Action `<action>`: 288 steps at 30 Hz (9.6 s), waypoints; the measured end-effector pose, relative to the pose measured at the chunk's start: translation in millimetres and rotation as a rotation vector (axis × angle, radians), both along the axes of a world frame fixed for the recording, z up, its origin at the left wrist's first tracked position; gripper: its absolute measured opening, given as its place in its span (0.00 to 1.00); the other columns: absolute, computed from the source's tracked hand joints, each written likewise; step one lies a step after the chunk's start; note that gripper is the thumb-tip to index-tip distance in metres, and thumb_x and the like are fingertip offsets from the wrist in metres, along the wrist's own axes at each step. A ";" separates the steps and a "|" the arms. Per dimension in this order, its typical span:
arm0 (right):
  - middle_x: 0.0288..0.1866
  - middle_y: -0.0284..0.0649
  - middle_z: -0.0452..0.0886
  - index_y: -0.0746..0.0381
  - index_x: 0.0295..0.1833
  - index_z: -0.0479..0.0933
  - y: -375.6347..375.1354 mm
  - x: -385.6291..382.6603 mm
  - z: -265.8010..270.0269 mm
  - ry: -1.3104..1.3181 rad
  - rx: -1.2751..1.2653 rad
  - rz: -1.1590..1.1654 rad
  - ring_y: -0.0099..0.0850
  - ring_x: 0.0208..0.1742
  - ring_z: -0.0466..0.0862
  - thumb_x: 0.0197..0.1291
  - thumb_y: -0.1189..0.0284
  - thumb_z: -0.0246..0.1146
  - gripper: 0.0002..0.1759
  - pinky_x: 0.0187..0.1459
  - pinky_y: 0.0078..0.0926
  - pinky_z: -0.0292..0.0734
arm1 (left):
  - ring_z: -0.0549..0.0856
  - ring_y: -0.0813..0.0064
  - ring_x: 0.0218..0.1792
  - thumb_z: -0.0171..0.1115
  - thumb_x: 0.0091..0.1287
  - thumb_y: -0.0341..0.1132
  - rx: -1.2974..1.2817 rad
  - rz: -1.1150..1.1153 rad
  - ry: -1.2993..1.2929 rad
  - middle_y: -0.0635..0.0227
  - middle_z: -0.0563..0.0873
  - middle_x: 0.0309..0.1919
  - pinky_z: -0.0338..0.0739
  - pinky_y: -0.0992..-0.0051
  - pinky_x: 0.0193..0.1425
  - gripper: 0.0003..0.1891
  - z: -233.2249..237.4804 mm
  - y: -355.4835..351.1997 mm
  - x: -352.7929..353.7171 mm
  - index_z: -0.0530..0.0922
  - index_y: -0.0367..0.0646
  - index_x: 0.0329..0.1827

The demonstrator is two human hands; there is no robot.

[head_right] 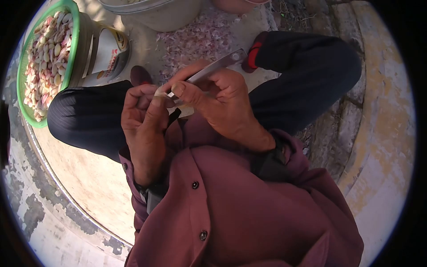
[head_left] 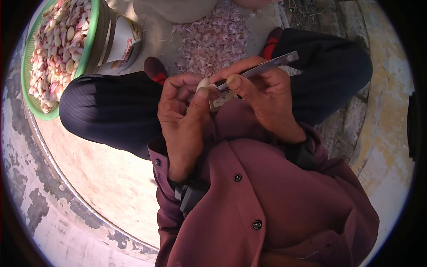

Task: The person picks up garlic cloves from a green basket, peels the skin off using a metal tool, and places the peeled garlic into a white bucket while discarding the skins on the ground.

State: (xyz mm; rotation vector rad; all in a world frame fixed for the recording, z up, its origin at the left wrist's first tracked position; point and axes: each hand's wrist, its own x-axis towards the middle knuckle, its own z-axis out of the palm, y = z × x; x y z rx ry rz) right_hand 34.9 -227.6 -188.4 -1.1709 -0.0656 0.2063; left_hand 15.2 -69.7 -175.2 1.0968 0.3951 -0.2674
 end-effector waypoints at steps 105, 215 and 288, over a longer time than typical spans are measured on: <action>0.47 0.51 0.82 0.70 0.49 0.75 1.0 3.9 15.5 -0.226 -0.249 0.011 0.33 0.49 0.83 0.63 0.73 0.64 0.13 0.53 0.29 0.78 | 0.76 0.85 0.25 0.62 0.69 0.33 -0.026 0.114 -0.149 0.69 0.82 0.32 0.68 0.86 0.28 0.08 2.7 -8.3 -0.6 0.75 0.39 0.43; 0.42 0.41 0.85 0.67 0.45 0.80 -21.0 -6.7 5.4 0.132 -0.156 0.041 0.23 0.43 0.83 0.67 0.71 0.61 0.09 0.46 0.18 0.78 | 0.85 0.79 0.42 0.63 0.60 0.17 0.863 -0.232 -0.483 0.63 0.84 0.45 0.79 0.80 0.44 0.19 -13.1 -7.4 -16.4 0.77 0.38 0.54; 0.40 0.44 0.84 0.68 0.45 0.77 -15.1 -21.2 -34.6 0.116 -0.051 -0.025 0.26 0.43 0.84 0.69 0.73 0.59 0.08 0.47 0.22 0.79 | 0.79 0.81 0.29 0.58 0.72 0.34 -0.313 0.088 0.166 0.67 0.83 0.34 0.73 0.82 0.35 0.10 -36.5 -18.9 -26.2 0.78 0.34 0.48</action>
